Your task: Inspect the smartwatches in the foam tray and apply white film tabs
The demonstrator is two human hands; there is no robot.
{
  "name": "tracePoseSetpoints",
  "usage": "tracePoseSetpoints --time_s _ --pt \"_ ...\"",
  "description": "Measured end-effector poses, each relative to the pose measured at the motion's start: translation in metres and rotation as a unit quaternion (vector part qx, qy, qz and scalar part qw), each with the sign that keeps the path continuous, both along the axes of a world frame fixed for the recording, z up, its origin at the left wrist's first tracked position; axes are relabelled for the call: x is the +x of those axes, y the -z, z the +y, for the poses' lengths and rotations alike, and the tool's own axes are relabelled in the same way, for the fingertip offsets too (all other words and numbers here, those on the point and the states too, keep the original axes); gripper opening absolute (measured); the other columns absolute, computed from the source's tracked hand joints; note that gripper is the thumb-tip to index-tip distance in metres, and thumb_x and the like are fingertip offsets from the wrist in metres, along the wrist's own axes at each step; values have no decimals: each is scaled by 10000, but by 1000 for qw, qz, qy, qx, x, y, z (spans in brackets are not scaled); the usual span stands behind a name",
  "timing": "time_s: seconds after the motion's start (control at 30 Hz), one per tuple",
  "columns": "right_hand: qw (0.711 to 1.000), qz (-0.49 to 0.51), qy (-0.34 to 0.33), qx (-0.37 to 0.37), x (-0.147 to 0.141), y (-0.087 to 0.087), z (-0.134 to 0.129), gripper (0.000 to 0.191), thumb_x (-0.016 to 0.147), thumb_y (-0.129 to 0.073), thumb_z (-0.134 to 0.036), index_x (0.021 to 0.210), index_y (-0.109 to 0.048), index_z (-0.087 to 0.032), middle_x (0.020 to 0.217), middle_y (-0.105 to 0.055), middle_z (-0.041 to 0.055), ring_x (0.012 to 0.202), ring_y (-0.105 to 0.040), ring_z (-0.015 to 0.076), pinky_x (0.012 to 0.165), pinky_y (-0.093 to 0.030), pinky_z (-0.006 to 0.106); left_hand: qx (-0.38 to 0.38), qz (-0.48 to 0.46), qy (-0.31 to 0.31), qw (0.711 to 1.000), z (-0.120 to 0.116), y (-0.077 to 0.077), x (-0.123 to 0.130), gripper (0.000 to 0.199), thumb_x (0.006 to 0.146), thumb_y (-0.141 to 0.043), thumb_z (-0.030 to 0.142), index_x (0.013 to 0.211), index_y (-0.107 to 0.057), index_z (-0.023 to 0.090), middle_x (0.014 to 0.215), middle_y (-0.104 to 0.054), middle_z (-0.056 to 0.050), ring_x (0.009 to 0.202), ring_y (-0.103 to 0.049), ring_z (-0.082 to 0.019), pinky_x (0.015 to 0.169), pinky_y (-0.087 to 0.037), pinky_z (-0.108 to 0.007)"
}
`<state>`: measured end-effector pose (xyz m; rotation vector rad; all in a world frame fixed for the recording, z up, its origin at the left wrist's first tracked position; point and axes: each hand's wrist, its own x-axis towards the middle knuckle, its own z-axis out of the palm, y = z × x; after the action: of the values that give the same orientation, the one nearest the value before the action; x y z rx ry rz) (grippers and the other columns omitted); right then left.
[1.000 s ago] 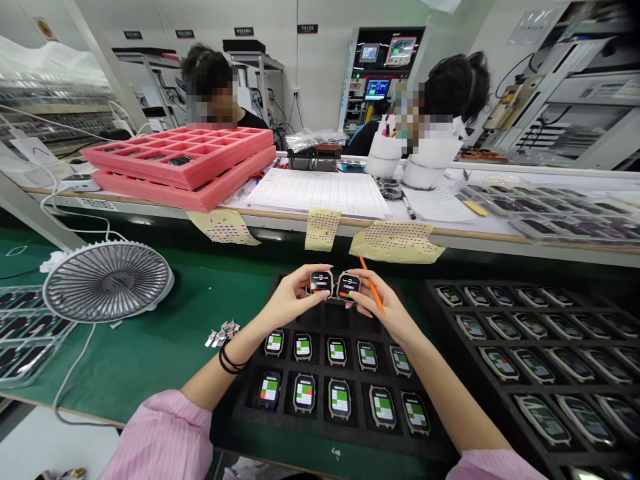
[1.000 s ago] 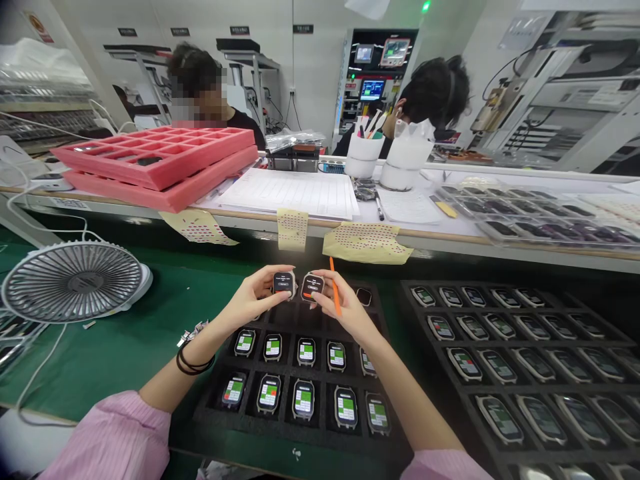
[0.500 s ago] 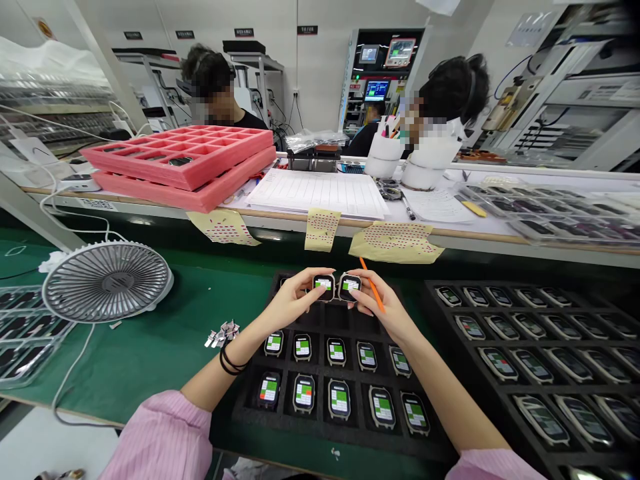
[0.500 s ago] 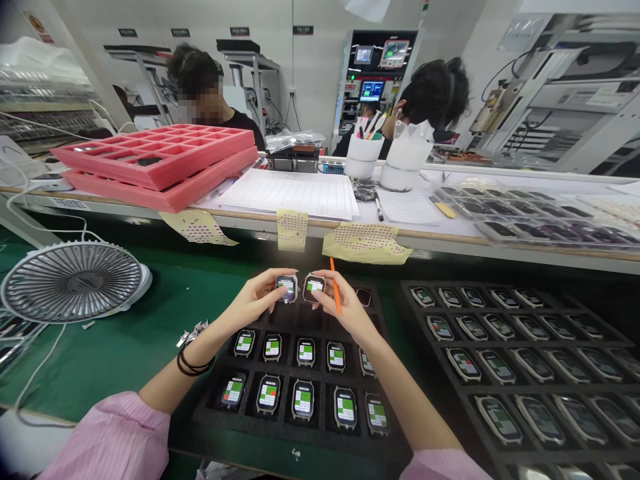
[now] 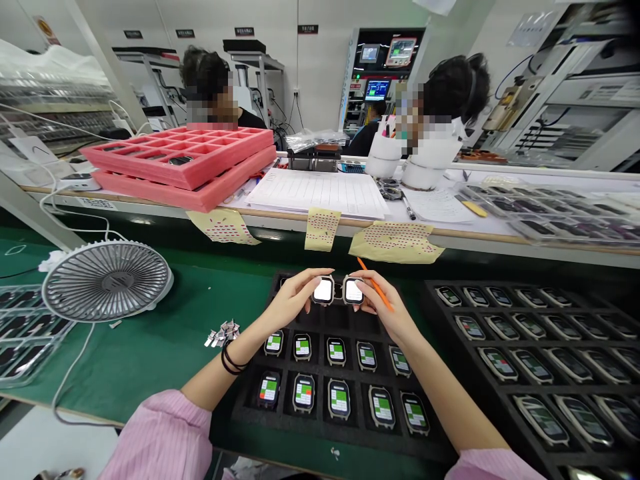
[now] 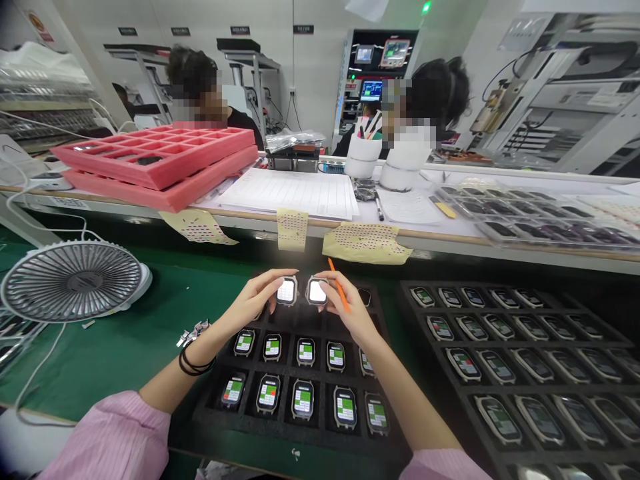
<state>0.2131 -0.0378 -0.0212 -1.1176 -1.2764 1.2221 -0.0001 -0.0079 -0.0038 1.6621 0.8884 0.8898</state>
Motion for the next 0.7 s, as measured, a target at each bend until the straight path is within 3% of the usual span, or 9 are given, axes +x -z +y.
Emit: tracePoseSetpoints --time_s 0.1,0.27,0.37,0.47,0.57,0.63,0.7 --pt "1000 5 -6 3 -1 -1 1 258 858 -620 -451 1039 -623 -267 813 -570 -17 608 -556 111 494 -408 227 -3 0 8 1000 1 1 0 397 947 -458 397 1272 -587 208 1077 -635 -52 518 -488 -47 533 -435 -198" --pt "999 26 -30 -7 -2 1 3 310 819 -670 -413 1086 -595 -275 938 -619 13 650 -573 117 480 -376 217 -11 -6 26 1000 1 3 0 460 926 -502 351 1362 -499 204 853 -565 -5 554 -475 -66 564 -445 -209" --pt "999 23 -41 -13 -1 2 4 347 801 -694 -384 1111 -576 -283 995 -630 26 721 -597 135 529 -423 229 -18 -11 39 999 1 4 1 502 903 -541 312 1389 -462 209 965 -584 -42 649 -521 -90 577 -450 -207" --pt "999 9 -47 -6 -1 -1 4 399 764 -730 -355 1116 -562 -271 1049 -627 38 737 -598 137 582 -456 251 -16 -27 53 998 1 6 1 526 874 -584 276 1380 -459 200 1140 -596 -85 864 -596 -143 747 -499 -246" --pt "999 -8 -40 -7 -1 -3 3 411 744 -745 -347 1106 -568 -264 1071 -624 42 765 -590 145 640 -476 272 -11 -43 52 998 2 7 2 495 854 -609 250 1333 -500 187 1185 -607 -93 977 -606 -172 880 -485 -288" --pt "999 -8 -27 -22 -1 -3 2 385 751 -738 -368 1090 -583 -270 1021 -619 25 752 -575 141 644 -476 270 -9 -39 33 999 2 7 2 444 858 -605 265 1290 -544 186 1105 -631 -76 883 -606 -150 790 -497 -254" --pt "999 -5 -7 -36 -1 -2 1 321 782 -706 -411 1057 -607 -279 962 -597 5 735 -555 131 642 -473 261 -15 -25 12 1000 2 5 2 398 878 -578 312 1256 -583 187 901 -629 -35 670 -540 -99 594 -452 -196"
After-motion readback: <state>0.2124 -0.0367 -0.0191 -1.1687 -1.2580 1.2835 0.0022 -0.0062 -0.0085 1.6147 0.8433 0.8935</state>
